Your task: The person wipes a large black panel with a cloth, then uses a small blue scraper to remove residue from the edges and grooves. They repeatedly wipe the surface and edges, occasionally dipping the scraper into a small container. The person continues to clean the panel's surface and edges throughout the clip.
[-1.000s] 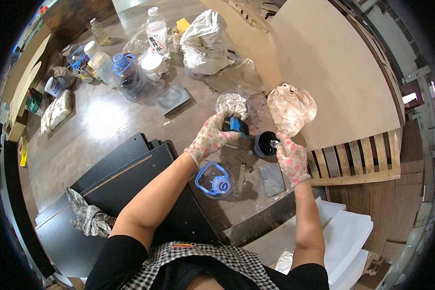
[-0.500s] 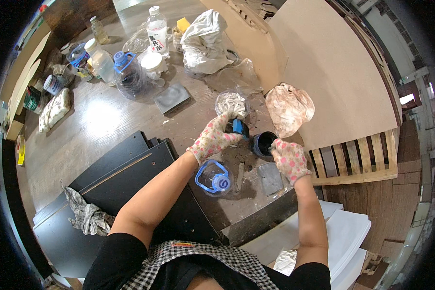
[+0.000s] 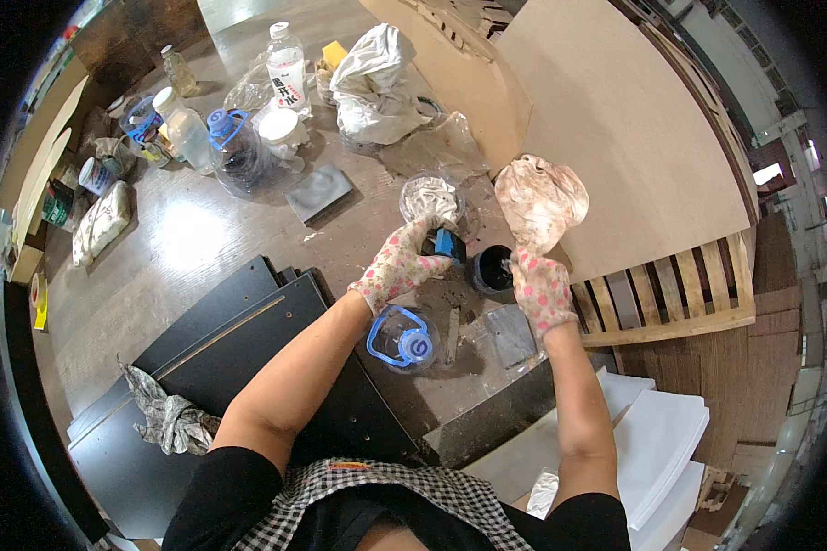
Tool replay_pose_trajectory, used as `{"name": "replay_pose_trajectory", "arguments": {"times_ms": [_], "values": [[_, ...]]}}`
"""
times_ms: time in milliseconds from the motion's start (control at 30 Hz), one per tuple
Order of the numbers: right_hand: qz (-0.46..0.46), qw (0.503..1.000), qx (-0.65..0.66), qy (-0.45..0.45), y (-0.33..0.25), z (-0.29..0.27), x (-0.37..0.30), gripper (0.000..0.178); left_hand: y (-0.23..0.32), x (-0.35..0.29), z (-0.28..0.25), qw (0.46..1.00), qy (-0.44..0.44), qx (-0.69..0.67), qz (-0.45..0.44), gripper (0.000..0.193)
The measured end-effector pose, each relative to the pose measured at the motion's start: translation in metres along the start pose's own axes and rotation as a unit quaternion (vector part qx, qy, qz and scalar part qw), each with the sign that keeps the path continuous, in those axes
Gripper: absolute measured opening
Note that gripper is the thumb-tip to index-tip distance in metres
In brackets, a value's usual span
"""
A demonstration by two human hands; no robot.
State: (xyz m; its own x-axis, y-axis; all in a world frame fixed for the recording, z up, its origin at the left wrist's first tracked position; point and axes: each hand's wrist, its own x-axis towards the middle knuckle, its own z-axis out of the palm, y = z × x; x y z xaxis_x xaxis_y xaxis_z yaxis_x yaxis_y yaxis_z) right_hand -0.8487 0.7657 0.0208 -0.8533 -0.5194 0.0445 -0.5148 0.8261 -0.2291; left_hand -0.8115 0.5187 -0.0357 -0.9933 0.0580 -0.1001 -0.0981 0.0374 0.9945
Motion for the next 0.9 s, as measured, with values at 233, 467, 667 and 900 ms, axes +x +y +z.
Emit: {"name": "replay_pose_trajectory", "arguments": {"times_ms": [233, 467, 667, 900], "values": [[0.037, 0.994, 0.103, 0.008, -0.008, -0.002, -0.005, 0.023, 0.004, -0.002, -0.001, 0.999, 0.012, 0.035, 0.025, 0.053], [0.074, 0.982, 0.176, -0.007, -0.001, -0.013, -0.013, 0.022, 0.004, -0.002, -0.005, 0.999, -0.008, -0.015, 0.028, 0.056], [0.046, 0.989, 0.128, 0.058, 0.004, -0.015, -0.046, 0.016, 0.012, -0.005, -0.009, 0.998, -0.034, -0.048, 0.002, 0.055], [0.141, 0.968, 0.16, 0.133, 0.005, 0.005, -0.071, 0.008, 0.016, -0.008, -0.01, 0.985, -0.065, -0.161, -0.005, 0.055]]}}
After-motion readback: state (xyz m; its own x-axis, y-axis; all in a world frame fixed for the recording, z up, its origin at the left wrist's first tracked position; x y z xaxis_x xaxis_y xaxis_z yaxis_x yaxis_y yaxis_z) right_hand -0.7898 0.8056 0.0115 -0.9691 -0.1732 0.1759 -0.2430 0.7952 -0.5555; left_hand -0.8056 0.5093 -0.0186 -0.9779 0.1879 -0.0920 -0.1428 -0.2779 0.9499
